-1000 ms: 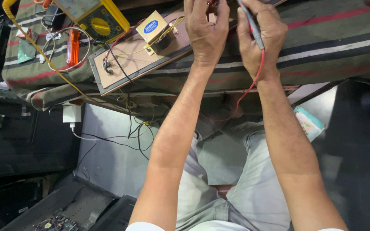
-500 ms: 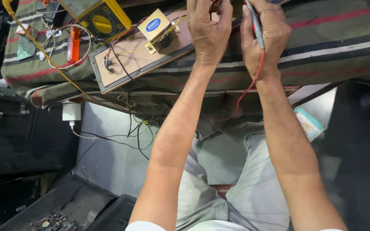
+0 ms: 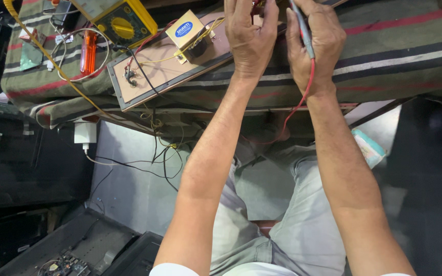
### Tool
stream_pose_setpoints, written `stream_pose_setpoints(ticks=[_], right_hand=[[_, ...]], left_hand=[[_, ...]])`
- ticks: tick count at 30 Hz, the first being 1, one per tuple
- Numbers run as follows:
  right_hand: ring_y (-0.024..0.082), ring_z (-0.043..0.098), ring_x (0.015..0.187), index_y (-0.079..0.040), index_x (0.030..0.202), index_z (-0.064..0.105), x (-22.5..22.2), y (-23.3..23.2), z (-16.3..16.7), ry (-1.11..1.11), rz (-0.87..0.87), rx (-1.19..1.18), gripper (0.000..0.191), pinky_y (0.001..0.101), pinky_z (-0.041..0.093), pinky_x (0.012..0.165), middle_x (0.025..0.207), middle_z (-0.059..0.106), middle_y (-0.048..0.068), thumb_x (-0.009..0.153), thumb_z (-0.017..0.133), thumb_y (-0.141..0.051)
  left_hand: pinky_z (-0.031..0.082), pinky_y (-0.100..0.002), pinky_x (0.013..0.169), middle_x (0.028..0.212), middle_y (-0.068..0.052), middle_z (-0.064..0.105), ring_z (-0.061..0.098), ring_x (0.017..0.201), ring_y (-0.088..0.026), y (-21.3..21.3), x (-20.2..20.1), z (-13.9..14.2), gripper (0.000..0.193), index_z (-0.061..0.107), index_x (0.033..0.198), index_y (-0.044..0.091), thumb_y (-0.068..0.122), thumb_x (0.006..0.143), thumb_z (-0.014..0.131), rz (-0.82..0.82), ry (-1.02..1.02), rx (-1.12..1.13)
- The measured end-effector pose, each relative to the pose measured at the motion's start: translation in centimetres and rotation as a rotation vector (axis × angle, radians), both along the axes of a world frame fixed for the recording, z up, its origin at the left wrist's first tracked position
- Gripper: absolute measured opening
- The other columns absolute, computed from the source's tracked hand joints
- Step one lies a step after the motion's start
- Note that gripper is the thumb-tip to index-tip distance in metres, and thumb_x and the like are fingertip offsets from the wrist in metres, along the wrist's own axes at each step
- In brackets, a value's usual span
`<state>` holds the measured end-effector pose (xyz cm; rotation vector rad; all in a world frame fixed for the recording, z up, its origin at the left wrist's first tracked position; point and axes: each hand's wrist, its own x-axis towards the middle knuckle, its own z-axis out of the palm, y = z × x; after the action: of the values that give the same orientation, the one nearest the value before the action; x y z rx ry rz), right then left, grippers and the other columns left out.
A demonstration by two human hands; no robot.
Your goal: The person uses a multimeter to test points on a circuit board. They hold the probes against various wires and components on the board while seated at a workbench.
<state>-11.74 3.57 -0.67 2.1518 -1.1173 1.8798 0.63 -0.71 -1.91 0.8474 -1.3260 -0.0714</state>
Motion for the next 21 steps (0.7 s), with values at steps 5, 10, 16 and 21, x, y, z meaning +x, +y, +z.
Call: stream_pose_setpoints(ticks=[5,10,16,21], right_hand=[[0.032,0.071,0.105,0.0,0.128,0.069,0.12,0.0,0.01,-0.008,-0.001,0.004,0.017,0.0412,0.056,0.092,0.115,0.073,0.015,0.112,0.074,-0.003],[0.033,0.071,0.105,-0.001,0.128,0.07,0.09,-0.09,0.01,0.01,0.009,-0.017,0.017,0.0412,0.056,0.092,0.115,0.073,0.016,0.111,0.074,-0.004],[0.033,0.071,0.106,0.0,0.127,0.069,0.22,-0.02,-0.12,-0.006,-0.002,-0.015,0.018,0.0402,0.056,0.094,0.115,0.073,0.016,0.11,0.074,-0.001],[0.03,0.073,0.098,0.0,0.124,0.07,0.18,0.21,-0.46,-0.133,0.006,0.016,0.015,0.0371,0.057,0.089,0.11,0.073,0.016,0.109,0.07,0.003]], left_hand=[[0.052,-0.031,0.071,0.1,-0.006,0.058,0.062,0.082,-0.02,0.0,-0.05,0.03,0.018,0.061,0.105,0.007,0.002,0.092,0.072,0.008,0.011,0.018],[0.051,-0.03,0.07,0.101,-0.006,0.058,0.062,0.08,-0.019,0.11,-0.06,0.16,0.018,0.061,0.107,0.007,0.003,0.093,0.072,-0.017,0.034,0.025],[0.05,-0.031,0.069,0.099,-0.006,0.058,0.061,0.078,-0.019,0.24,0.1,0.35,0.017,0.061,0.106,0.007,0.001,0.093,0.072,-0.019,0.037,0.001],[0.05,-0.03,0.068,0.097,-0.005,0.057,0.061,0.077,-0.018,0.22,0.12,0.27,0.017,0.061,0.103,0.007,0.001,0.092,0.072,-0.016,0.039,0.017]])
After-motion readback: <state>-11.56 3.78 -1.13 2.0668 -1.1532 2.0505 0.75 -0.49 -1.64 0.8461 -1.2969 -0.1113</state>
